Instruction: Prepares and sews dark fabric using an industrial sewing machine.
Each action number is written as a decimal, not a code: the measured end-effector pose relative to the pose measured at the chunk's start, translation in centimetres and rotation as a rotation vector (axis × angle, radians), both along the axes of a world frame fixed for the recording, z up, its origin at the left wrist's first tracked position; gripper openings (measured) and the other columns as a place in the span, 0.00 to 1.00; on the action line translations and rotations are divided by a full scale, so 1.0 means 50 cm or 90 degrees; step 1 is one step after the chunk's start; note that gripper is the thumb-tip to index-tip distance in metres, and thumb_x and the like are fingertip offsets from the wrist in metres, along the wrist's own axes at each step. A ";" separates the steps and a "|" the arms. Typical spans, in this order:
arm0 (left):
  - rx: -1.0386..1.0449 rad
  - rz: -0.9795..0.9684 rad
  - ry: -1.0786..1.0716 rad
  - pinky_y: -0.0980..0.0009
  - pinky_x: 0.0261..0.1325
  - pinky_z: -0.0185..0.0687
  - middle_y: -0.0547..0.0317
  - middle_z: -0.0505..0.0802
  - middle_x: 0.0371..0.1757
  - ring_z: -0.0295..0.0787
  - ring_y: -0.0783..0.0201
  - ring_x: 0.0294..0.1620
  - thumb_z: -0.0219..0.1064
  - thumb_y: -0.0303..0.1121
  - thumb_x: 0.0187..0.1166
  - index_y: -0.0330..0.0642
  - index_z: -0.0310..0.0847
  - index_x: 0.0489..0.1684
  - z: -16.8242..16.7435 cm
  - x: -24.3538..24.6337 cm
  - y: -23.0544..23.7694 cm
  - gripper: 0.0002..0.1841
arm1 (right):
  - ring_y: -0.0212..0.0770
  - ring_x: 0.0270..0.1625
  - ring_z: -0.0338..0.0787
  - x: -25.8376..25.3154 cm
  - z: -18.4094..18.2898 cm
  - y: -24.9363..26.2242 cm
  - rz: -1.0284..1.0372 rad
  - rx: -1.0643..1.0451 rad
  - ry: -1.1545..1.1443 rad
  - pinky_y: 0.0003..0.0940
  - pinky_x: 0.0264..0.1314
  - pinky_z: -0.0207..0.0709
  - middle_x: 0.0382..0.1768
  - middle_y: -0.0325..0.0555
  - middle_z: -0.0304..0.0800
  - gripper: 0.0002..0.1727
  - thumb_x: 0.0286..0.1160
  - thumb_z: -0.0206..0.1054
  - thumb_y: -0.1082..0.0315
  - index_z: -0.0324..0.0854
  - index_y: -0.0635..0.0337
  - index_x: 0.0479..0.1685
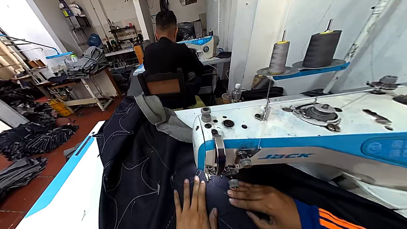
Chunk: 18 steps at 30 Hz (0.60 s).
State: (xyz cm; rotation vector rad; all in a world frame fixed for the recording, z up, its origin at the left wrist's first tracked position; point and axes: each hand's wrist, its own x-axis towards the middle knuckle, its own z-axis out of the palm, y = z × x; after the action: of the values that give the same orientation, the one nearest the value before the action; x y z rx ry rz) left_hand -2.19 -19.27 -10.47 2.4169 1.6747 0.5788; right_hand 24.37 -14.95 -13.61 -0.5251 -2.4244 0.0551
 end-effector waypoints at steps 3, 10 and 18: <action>-0.015 -0.044 -0.010 0.24 0.84 0.46 0.50 0.77 0.86 0.62 0.35 0.89 0.60 0.46 0.83 0.37 0.75 0.81 0.011 -0.021 0.051 0.30 | 0.43 0.71 0.90 -0.019 0.005 0.006 -0.064 0.029 0.002 0.34 0.80 0.74 0.64 0.46 0.94 0.20 0.74 0.61 0.67 0.92 0.55 0.60; -0.105 -0.308 0.109 0.35 0.93 0.35 0.47 0.74 0.87 0.52 0.45 0.95 0.54 0.50 0.88 0.37 0.68 0.85 0.046 -0.100 0.198 0.32 | 0.63 0.75 0.85 -0.128 0.066 -0.106 -0.243 -0.236 -0.036 0.59 0.81 0.72 0.71 0.63 0.86 0.25 0.78 0.68 0.63 0.83 0.70 0.70; -0.057 -0.585 0.230 0.50 0.93 0.49 0.34 0.77 0.82 0.62 0.40 0.90 0.51 0.50 0.90 0.28 0.74 0.76 0.090 -0.112 0.357 0.32 | 0.71 0.71 0.86 -0.295 0.101 -0.185 -0.466 -0.328 -0.039 0.62 0.76 0.75 0.68 0.73 0.86 0.30 0.78 0.67 0.58 0.82 0.79 0.67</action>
State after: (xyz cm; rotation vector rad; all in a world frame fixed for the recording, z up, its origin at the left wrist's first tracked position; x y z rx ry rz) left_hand -7.77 -1.45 -5.98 2.9301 0.4661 -0.0777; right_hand 9.63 -24.20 -8.56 -1.6264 -2.1176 0.3541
